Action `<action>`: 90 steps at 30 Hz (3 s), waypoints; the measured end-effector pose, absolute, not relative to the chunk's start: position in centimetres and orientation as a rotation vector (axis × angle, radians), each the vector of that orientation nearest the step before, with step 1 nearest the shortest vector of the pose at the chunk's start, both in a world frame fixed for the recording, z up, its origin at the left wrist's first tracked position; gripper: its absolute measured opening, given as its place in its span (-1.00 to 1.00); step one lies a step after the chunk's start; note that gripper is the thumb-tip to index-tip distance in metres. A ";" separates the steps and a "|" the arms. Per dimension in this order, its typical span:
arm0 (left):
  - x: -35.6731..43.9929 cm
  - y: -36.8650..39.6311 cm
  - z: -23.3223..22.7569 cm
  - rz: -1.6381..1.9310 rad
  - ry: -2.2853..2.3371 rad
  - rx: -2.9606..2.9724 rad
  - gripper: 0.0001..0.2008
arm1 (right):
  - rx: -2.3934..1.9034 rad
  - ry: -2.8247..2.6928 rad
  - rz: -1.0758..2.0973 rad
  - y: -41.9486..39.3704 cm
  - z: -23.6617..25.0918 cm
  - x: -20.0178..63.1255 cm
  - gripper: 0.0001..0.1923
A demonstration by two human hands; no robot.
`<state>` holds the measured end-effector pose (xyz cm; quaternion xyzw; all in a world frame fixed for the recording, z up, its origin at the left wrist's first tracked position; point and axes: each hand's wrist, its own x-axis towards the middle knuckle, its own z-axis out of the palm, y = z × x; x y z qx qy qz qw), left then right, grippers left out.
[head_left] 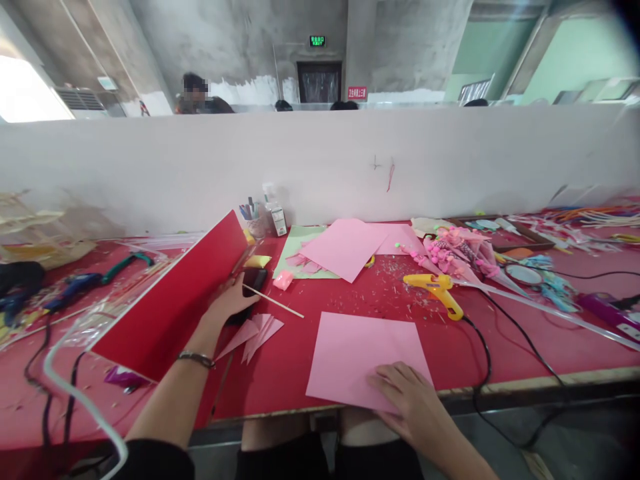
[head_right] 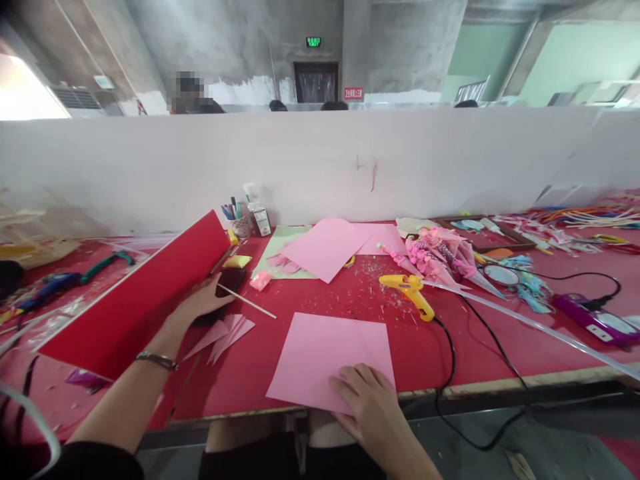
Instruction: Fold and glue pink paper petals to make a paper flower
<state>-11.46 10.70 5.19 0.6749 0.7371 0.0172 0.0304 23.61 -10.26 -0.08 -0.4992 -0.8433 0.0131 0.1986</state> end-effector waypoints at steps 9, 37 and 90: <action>-10.0 12.4 4.1 0.080 2.325 2.011 -0.31 | -1.357 -2.322 -0.030 -10.3 0.3 23.8 -0.76; 1.8 -6.0 14.8 0.428 1.003 2.877 -0.68 | -0.778 -2.315 -0.367 -5.9 12.7 19.5 -0.82; -5.4 0.4 7.5 0.847 1.463 2.197 -0.78 | -1.294 -1.948 0.538 -3.9 10.1 26.6 -0.78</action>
